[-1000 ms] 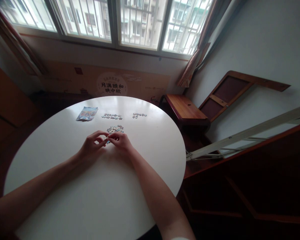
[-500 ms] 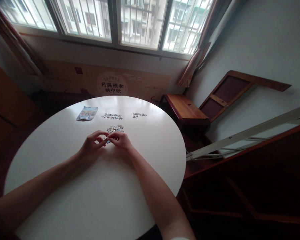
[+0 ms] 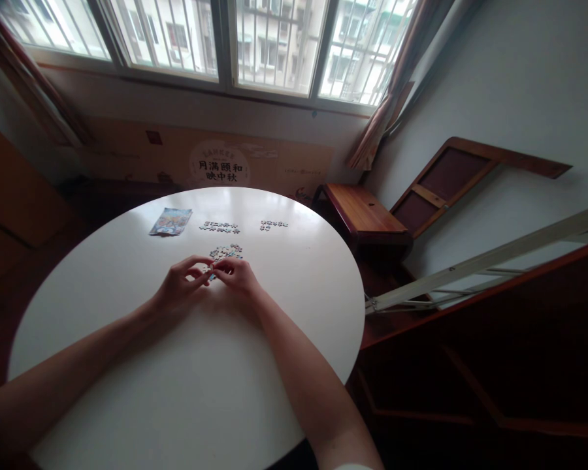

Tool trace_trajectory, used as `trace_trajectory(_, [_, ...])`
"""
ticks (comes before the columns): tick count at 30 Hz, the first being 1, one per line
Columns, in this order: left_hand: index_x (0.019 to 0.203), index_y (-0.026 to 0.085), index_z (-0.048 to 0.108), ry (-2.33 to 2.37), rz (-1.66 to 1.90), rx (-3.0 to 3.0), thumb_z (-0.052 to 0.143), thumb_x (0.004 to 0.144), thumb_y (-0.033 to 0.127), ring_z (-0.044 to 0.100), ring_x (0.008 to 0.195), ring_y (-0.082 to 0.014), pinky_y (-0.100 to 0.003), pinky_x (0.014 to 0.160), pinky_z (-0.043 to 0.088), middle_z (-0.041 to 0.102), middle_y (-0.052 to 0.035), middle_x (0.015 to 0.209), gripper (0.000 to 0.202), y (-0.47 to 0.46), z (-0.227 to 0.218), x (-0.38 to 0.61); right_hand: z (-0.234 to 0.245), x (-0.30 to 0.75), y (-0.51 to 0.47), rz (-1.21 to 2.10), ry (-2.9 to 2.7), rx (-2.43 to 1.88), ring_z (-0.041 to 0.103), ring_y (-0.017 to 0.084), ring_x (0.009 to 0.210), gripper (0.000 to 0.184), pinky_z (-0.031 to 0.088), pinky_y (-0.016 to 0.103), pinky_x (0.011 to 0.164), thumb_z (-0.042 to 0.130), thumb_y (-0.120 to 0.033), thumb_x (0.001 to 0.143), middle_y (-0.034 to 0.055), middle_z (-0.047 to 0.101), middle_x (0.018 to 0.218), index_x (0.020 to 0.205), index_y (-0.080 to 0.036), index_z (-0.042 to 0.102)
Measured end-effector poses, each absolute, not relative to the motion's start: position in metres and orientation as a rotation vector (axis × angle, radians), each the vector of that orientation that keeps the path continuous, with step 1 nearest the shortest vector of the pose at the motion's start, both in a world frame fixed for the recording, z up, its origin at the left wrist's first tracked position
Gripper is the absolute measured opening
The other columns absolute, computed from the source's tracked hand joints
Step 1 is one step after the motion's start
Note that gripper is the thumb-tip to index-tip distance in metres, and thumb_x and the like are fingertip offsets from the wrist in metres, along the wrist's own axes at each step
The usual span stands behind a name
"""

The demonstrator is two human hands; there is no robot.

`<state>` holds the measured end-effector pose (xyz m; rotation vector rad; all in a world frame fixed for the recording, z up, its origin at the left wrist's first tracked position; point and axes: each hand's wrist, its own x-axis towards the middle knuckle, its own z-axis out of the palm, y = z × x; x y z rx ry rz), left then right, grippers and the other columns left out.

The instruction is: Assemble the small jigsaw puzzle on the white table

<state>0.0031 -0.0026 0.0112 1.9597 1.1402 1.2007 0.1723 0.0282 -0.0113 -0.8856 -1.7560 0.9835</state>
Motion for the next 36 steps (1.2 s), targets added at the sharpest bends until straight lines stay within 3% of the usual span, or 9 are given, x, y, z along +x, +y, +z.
trace_trajectory(18, [0.101,0.017,0.061,1.179,1.245,2.089,0.057,0.081,0.034,0.06,0.056,-0.0091,-0.021,0.048,0.051,0.062,-0.0073,0.1,0.026,-0.001,0.008,0.001,-0.005,0.172,0.025,0.99,-1.738,-0.892,0.054,0.01,0.06,0.023,0.042,0.022,0.057,0.066,-0.036,0.074,0.0036,0.066,0.071,0.079,-0.014,0.069])
trace_trajectory(29, [0.104,0.021,0.061,1.626,1.233,2.149,0.056,0.08,0.033,0.061,0.055,-0.0122,-0.024,0.057,0.047,0.068,-0.0013,0.09,0.028,0.008,0.017,-0.015,-0.004,0.173,0.024,0.983,-1.747,-0.922,0.054,0.01,0.06,0.021,0.042,0.022,0.057,0.065,-0.034,0.074,0.0038,0.066,0.071,0.079,-0.014,0.069])
trace_trajectory(33, [0.091,0.022,0.062,1.836,1.139,2.163,0.057,0.079,0.037,0.064,0.061,-0.0169,-0.026,0.059,0.044,0.07,-0.0001,0.081,0.02,0.011,0.02,-0.02,-0.007,0.173,0.025,0.972,-1.757,-0.928,0.055,0.011,0.062,0.022,0.042,0.022,0.058,0.064,-0.035,0.075,0.0043,0.067,0.074,0.08,-0.014,0.069])
trace_trajectory(36, [0.079,0.022,0.064,2.022,0.946,2.268,0.056,0.079,0.038,0.065,0.077,-0.0232,-0.033,0.073,0.043,0.07,-0.0029,0.079,0.018,0.014,0.02,-0.023,-0.008,0.173,0.026,0.964,-1.765,-0.941,0.055,0.011,0.063,0.023,0.042,0.022,0.058,0.064,-0.036,0.075,0.0043,0.067,0.074,0.081,-0.014,0.069])
